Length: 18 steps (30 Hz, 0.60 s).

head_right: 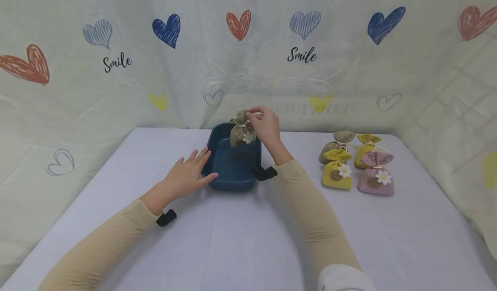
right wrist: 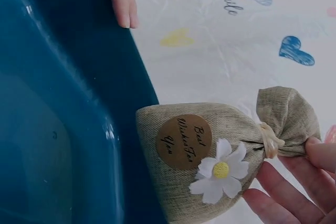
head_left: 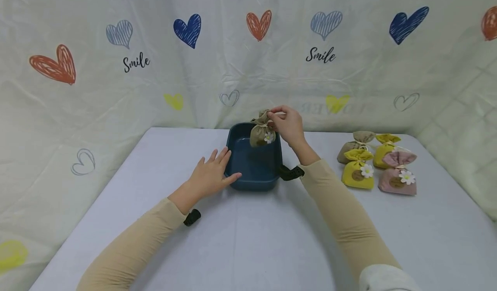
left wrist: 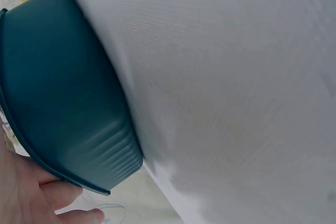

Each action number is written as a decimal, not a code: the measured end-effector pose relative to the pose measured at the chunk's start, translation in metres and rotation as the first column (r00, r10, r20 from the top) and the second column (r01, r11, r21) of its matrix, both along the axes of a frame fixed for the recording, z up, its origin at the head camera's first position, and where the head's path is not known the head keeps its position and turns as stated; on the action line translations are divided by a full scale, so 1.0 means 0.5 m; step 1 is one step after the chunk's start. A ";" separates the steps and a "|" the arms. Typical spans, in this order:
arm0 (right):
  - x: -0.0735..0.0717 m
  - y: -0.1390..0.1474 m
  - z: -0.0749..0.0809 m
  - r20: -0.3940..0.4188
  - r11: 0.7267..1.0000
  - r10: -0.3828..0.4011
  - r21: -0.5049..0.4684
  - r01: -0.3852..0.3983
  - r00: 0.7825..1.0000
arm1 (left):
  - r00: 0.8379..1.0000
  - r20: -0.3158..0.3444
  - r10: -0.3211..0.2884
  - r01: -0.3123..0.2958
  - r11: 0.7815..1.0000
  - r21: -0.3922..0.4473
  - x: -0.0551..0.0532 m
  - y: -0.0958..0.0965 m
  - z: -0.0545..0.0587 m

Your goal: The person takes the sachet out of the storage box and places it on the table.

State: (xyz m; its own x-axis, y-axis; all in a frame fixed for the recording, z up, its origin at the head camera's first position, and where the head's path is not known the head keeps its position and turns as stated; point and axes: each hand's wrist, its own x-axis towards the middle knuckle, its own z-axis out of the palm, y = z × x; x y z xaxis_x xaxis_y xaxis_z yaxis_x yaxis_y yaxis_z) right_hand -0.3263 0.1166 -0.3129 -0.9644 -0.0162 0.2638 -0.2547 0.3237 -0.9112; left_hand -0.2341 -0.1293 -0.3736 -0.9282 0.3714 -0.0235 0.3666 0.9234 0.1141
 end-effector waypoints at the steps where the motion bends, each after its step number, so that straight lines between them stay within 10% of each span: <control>1: 0.001 0.002 0.001 -0.017 1.000 -0.004 0.002 0.004 1.000 | 1.000 -0.002 -0.001 0.001 1.000 0.001 -0.001 0.000 0.000; 18: 0.021 0.040 0.010 -0.108 0.999 -0.001 0.039 0.006 0.994 | 1.000 -0.006 0.002 -0.002 1.000 0.002 -0.005 -0.001 -0.008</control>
State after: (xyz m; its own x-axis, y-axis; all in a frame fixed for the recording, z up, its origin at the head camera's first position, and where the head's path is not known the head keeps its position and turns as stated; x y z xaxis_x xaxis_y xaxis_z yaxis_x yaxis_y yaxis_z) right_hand -0.3159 0.1366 -0.3080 -0.9306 -0.0254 0.3652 -0.3493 0.3598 -0.8652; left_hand -0.2367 -0.1298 -0.3778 -0.9290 0.3698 -0.0177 0.3656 0.9238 0.1137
